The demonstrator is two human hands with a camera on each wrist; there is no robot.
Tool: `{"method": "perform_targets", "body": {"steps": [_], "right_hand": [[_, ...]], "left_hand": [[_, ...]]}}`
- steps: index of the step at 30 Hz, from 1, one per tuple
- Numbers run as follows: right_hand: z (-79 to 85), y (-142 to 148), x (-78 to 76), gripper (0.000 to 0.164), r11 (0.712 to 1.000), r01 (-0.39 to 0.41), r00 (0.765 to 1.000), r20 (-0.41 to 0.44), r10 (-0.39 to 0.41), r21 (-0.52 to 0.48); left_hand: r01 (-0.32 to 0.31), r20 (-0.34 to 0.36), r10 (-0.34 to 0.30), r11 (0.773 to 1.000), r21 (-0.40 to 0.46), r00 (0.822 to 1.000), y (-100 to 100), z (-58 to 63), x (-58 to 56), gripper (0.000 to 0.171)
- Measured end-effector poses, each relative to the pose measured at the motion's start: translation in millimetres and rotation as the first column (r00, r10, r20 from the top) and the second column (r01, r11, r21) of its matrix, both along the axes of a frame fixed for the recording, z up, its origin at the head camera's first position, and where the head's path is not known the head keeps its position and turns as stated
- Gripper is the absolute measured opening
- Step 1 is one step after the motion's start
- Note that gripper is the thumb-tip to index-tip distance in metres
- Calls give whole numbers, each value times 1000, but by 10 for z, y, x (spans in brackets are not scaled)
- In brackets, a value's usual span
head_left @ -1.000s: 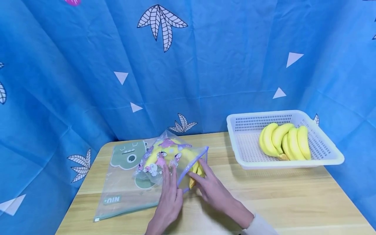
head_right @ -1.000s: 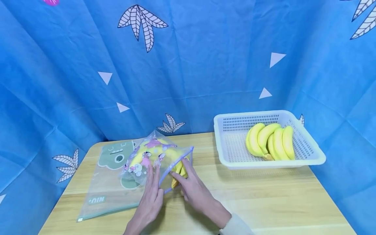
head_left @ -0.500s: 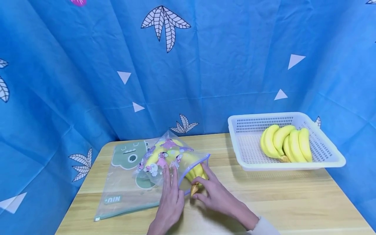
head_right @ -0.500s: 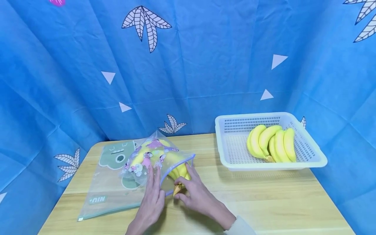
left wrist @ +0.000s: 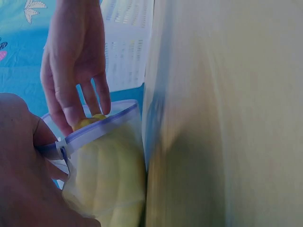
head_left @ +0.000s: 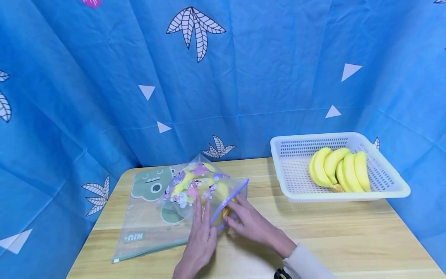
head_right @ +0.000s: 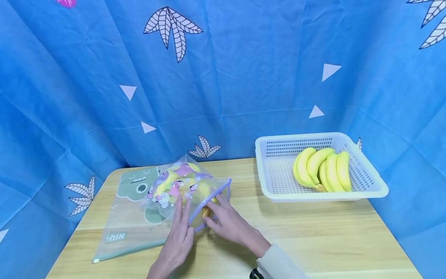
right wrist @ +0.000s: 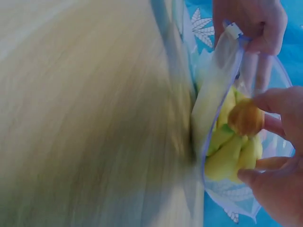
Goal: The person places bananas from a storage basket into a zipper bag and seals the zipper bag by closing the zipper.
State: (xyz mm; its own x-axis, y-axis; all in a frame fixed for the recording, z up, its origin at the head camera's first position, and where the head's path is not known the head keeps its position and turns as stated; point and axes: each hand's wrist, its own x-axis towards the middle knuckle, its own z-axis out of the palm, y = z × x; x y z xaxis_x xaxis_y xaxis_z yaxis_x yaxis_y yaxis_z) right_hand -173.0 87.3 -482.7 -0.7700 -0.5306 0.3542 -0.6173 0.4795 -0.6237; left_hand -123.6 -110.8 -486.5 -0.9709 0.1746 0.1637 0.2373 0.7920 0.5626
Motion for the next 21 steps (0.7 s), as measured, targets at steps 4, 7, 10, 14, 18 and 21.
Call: {"method": "perform_targets", "body": {"steps": [4,7,10,14,18,21], "right_hand": [[-39,-15,-39,61,999,31,1000,-6,-31,-35],[-67,-38,-47,58,989,103,995,28,-100,-108],[-84,-70,-64,47,952,212,971,159,-179,-220],[-80,-105,-105,35,884,340,910,348,-224,-321],[-77,-123,-138,30,848,392,876,425,-226,-357],[-77,-126,-154,24,849,383,890,391,-234,-363]], "left_hand": [[2,-17,-2,1000,2,1000,-37,-5,-25,80],[5,-17,-5,1000,-10,1000,-58,-9,-32,80],[8,-9,-8,1000,-22,1000,-77,-10,-37,81],[14,-3,-14,999,-31,1000,-88,-12,-42,82],[12,-2,-12,999,-31,1000,-90,-20,-52,83],[14,1,-14,1000,-18,1000,-82,-21,-91,83]]}}
